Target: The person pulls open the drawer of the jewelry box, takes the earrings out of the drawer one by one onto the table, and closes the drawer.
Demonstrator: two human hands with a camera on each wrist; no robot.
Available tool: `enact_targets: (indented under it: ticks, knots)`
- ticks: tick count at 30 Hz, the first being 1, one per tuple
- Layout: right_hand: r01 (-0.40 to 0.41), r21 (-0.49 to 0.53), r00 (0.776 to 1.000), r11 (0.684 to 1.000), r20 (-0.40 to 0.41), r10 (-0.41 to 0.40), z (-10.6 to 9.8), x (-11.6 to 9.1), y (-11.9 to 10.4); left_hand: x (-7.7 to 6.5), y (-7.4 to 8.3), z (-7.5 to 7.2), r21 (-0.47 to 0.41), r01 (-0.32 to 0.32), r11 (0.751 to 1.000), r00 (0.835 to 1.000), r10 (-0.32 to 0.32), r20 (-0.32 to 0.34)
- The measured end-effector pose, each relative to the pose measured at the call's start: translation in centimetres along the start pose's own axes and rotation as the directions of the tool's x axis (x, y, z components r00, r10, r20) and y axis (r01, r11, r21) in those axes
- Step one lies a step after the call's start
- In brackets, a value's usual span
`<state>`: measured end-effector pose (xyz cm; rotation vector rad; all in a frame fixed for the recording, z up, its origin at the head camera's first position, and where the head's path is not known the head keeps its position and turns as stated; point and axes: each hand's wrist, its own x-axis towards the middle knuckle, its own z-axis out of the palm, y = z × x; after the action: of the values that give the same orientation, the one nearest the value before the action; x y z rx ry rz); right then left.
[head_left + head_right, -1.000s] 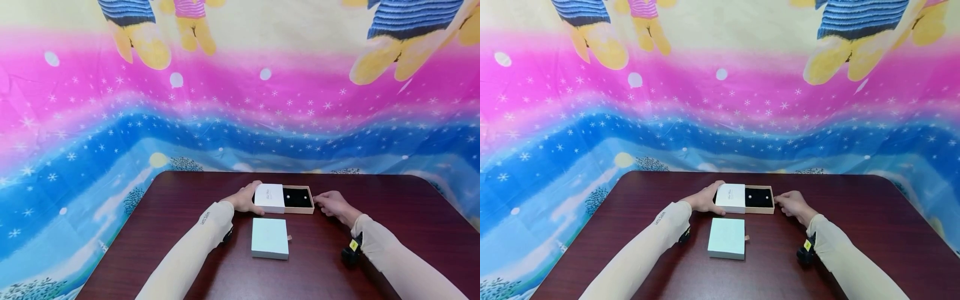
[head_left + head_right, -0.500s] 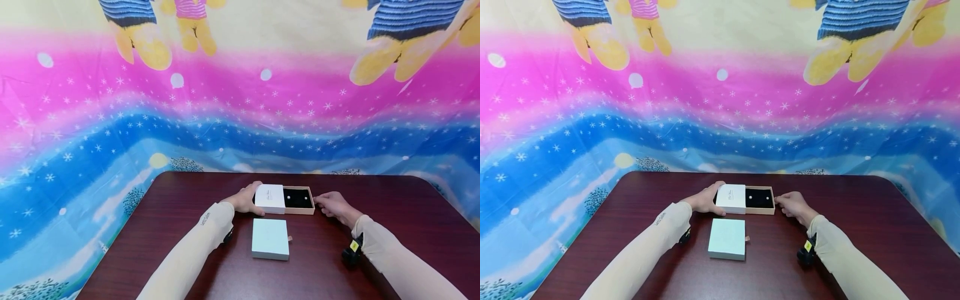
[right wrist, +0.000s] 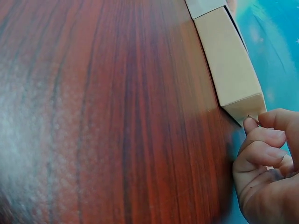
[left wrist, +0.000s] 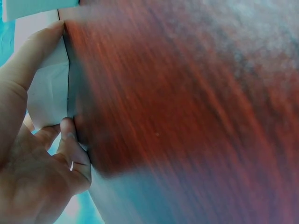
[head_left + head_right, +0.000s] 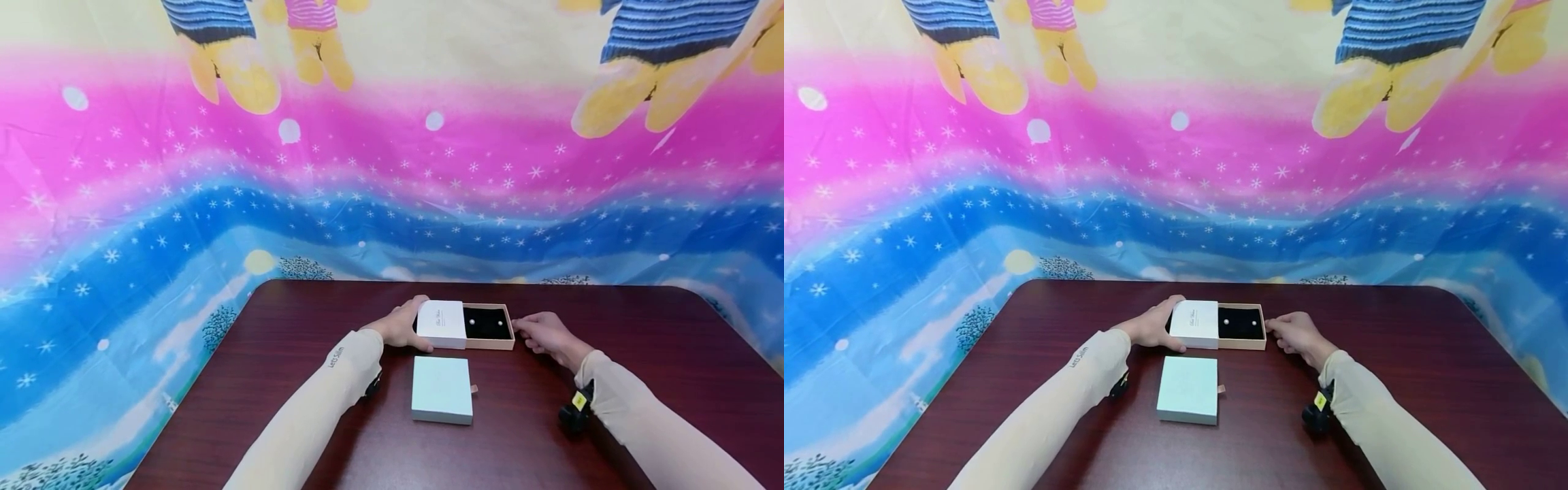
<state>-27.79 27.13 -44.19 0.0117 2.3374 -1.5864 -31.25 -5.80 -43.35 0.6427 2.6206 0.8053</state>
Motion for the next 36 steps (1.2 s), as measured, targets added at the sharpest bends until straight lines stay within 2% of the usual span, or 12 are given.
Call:
enact_targets:
  ticks: [15, 36]
  knots:
    - [0.019, -0.015, 1.000, 1.000, -0.023, -0.019, -0.2, 0.0, -0.3, 0.0, 0.2, 0.1, -0.004, 0.000, 1.000, 1.000, 0.000, -0.004]
    - [0.056, -0.002, 0.998, 0.998, -0.043, -0.056, -1.4, 0.3, -2.3, 0.1, 0.1, -0.2, 0.007, 0.003, 1.000, 1.000, -0.003, -0.005]
